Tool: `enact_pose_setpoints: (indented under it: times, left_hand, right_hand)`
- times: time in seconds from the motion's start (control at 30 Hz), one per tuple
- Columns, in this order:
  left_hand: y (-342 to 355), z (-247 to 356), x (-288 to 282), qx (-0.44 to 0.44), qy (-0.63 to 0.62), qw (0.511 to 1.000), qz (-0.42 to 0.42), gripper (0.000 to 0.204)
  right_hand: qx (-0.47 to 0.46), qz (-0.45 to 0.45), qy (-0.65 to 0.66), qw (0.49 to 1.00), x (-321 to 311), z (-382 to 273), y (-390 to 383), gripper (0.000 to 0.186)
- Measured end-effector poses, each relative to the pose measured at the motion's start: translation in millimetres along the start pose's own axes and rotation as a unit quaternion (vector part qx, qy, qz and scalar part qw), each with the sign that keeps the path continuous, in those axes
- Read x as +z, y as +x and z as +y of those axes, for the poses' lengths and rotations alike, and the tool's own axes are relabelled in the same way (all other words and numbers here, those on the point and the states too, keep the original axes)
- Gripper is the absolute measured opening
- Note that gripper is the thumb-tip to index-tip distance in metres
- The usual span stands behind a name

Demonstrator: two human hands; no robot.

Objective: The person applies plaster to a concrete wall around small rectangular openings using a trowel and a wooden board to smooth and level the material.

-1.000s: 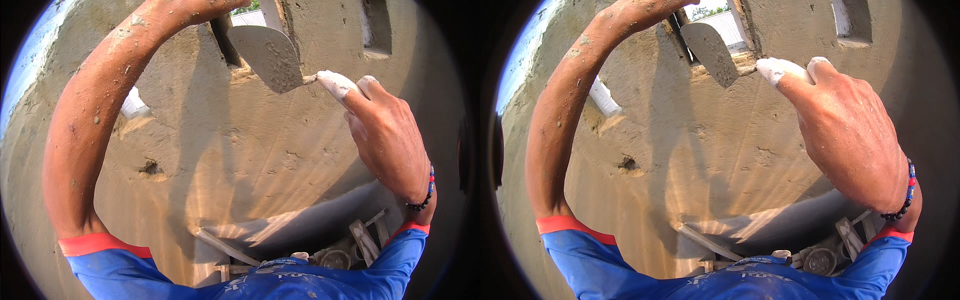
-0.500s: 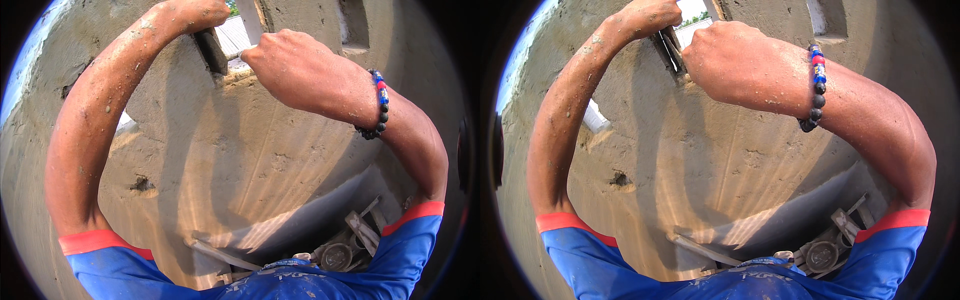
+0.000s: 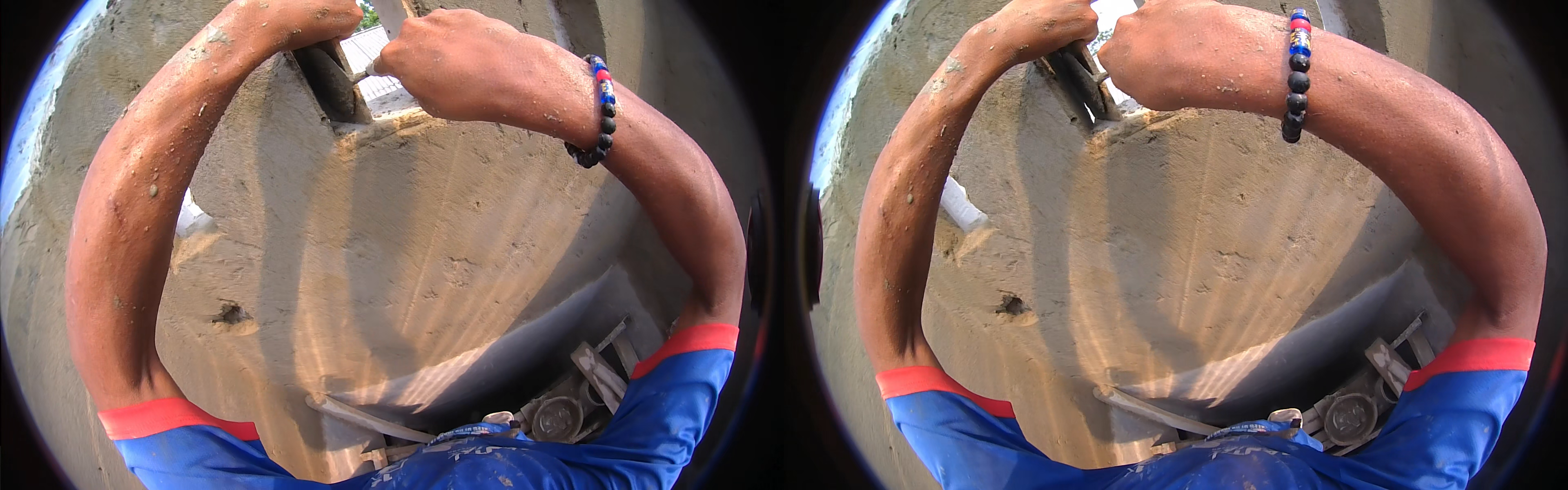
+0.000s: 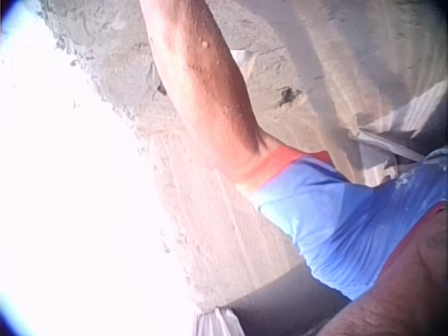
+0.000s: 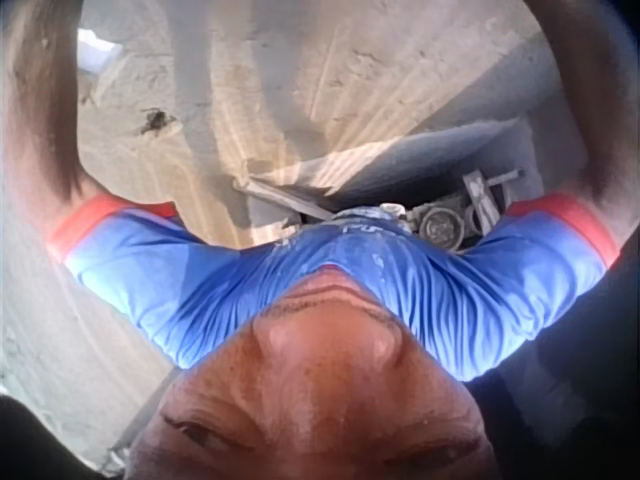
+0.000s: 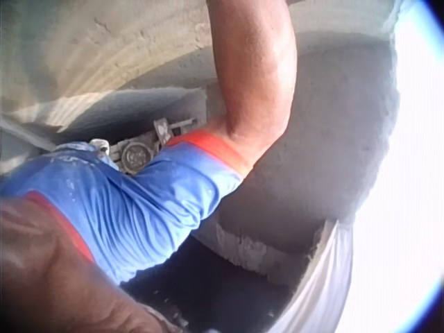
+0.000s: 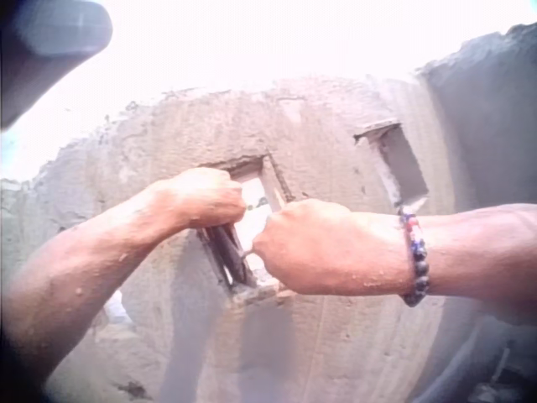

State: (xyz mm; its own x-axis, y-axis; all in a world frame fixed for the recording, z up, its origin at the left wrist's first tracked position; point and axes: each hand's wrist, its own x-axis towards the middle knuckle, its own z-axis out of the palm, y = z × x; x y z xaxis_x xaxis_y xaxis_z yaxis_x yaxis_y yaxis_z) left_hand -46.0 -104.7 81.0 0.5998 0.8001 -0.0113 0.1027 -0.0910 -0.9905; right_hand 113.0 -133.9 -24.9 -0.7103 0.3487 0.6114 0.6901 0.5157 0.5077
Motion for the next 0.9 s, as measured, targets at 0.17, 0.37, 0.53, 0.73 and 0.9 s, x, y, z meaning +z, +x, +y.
enact_pose_setpoints:
  times: [0.17, 0.37, 0.53, 0.73, 0.9]
  left_hand:
    - [4, -2, 5, 0.026, 0.008, 0.999, 0.033, 0.014]
    - [-3, 2, 5, -0.042, -0.102, 0.994, 0.023, 0.016]
    - [-34, 10, 3, -0.017, -0.096, 0.985, 0.141, 0.013]
    - [-106, 78, -15, -0.161, -0.281, 0.822, 0.469, 0.028]
    - [-175, 222, -46, -0.112, -0.765, 0.599, 0.207, 0.059]
  right_hand:
    - [-0.049, 0.040, 0.023, 0.998, 12, 14, -1, 0.016]
    - [0.022, 0.012, -0.006, 1.000, 8, -8, -2, 0.026]
    - [0.031, -0.006, 0.039, 0.999, -14, -19, -36, 0.023]
    - [0.172, 0.022, 0.090, 0.981, -40, -37, -120, 0.040]
    - [0.121, 0.060, 0.362, 0.923, -18, -78, -155, 0.070]
